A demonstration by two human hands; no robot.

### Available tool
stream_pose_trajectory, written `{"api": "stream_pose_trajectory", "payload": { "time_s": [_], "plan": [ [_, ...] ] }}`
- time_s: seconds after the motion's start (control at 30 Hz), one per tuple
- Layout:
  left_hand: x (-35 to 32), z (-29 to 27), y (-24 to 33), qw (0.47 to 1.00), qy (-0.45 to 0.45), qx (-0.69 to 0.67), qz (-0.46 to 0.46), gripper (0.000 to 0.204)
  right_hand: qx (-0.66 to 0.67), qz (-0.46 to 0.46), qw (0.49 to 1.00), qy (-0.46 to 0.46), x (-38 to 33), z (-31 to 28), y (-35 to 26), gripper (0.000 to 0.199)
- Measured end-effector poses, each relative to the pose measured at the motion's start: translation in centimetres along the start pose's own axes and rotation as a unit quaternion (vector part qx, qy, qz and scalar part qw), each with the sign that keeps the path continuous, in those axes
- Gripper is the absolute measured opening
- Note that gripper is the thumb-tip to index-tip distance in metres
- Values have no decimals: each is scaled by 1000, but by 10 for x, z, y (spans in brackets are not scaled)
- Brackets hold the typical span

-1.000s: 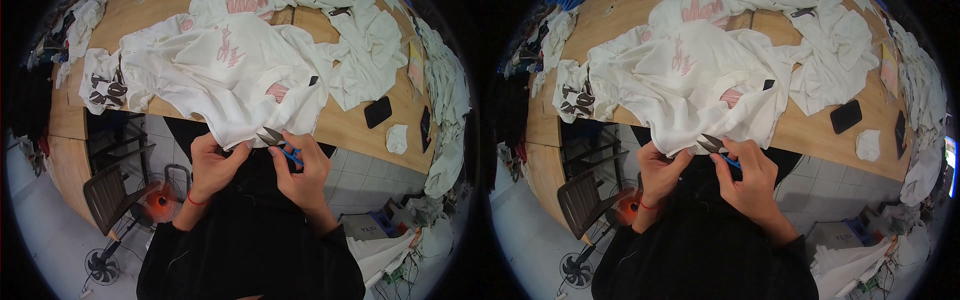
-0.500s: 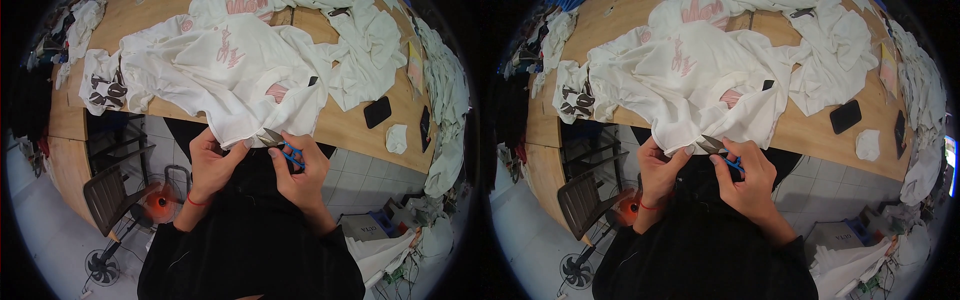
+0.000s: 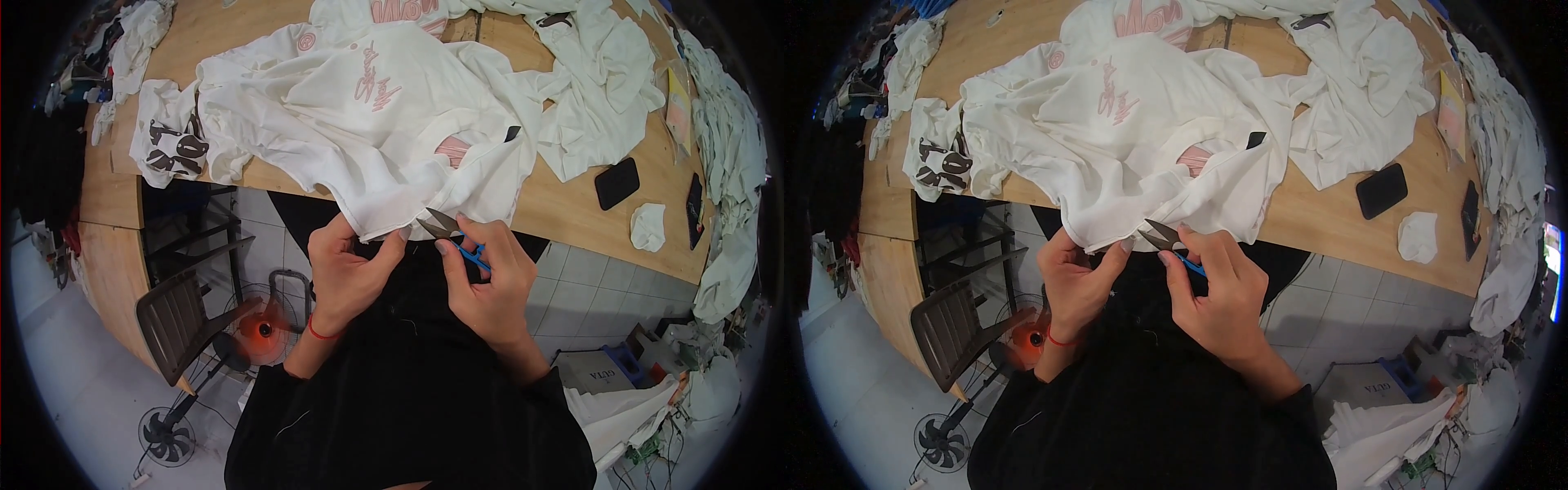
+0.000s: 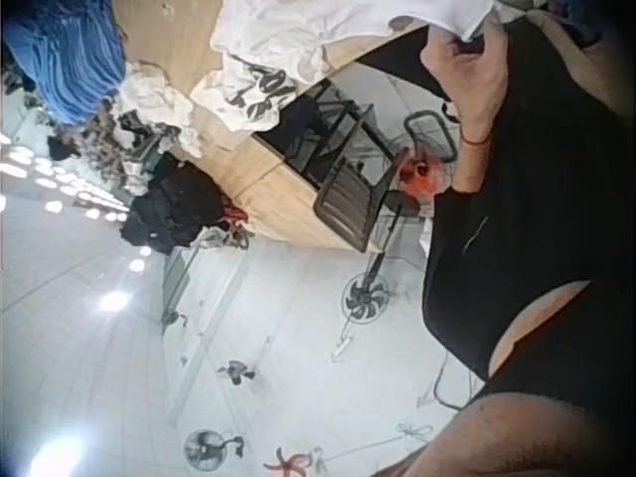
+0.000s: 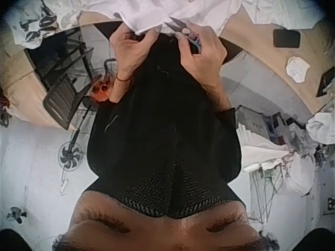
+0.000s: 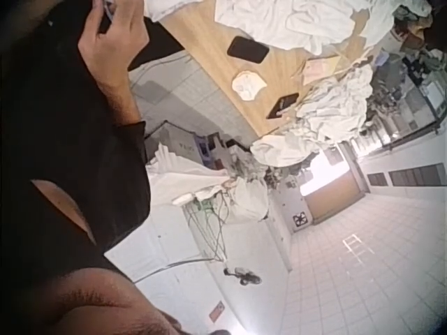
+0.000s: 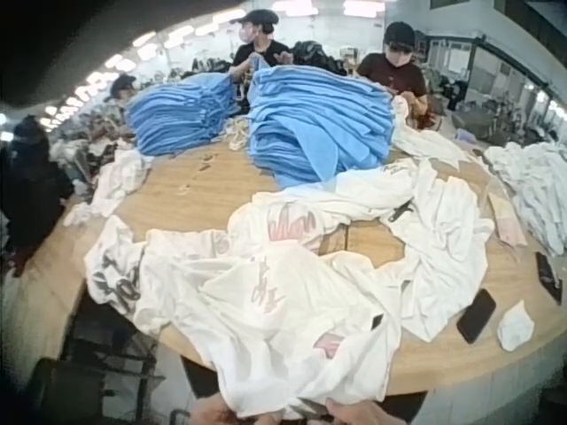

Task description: Trimming excess threads from white garments using small thread snips on a factory work table.

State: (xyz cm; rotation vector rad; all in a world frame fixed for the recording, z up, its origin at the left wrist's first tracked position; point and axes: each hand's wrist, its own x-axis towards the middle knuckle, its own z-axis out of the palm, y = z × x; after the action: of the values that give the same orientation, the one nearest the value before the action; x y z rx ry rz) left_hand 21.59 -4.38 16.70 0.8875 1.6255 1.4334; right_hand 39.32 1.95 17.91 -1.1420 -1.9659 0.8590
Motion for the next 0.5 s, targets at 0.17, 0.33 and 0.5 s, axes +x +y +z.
{"api": "stream_pose_trajectory", "payload": {
  "time_s": [0.17, 0.33, 0.5],
  "plan": [
    [0, 1, -2, 999, 4, 26, 43, 30, 29, 36, 999, -7, 0, 5, 1, 30],
    [-1, 4, 3, 998, 6, -50, -26, 30, 199, 158, 967, -36, -9, 10, 15, 27],
    [-1, 3, 4, 991, -15, -117, -60, 31, 427, 235, 872, -37, -10, 12, 18, 28]
  ]
}}
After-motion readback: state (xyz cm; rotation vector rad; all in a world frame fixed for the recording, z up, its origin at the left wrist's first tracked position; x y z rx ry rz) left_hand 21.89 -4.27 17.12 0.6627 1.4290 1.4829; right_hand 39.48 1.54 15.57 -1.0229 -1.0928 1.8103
